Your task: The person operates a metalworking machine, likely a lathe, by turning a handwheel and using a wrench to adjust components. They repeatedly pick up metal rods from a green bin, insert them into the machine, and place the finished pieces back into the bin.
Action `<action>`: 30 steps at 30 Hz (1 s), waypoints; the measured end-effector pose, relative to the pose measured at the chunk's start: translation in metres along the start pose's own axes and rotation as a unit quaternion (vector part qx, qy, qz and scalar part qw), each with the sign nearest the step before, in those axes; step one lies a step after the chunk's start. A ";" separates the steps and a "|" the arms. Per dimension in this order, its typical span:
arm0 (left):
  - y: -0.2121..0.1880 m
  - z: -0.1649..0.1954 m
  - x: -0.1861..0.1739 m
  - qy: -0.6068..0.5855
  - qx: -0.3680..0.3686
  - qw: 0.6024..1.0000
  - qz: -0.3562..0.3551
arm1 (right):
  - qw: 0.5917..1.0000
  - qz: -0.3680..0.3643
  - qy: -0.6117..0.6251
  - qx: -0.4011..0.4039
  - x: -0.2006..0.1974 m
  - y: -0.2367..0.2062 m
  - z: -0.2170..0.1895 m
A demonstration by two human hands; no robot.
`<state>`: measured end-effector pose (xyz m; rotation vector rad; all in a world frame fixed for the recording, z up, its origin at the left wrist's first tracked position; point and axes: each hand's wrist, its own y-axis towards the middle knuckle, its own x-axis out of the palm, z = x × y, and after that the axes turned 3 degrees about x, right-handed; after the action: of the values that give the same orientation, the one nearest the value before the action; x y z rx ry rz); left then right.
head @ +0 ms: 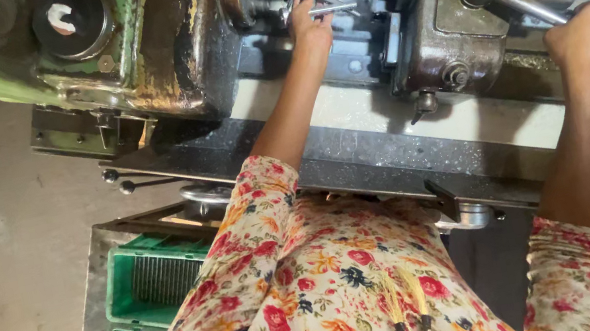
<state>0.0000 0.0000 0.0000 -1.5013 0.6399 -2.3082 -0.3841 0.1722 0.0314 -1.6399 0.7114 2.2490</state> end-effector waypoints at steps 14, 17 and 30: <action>-0.007 -0.003 0.012 0.017 0.030 0.998 0.045 | 0.999 0.012 0.041 -0.005 -0.003 -0.002 0.002; -0.008 -0.002 0.013 0.013 0.046 0.998 0.045 | 0.999 0.003 0.047 -0.002 -0.004 0.000 0.001; 0.004 0.013 0.035 -0.109 -0.037 0.984 0.138 | 0.998 -0.033 0.057 -0.009 -0.022 0.002 0.001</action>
<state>-0.0022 -0.0231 0.0294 -1.5597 0.8223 -1.9034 -0.3784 0.1728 0.0527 -1.7847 0.6551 2.1375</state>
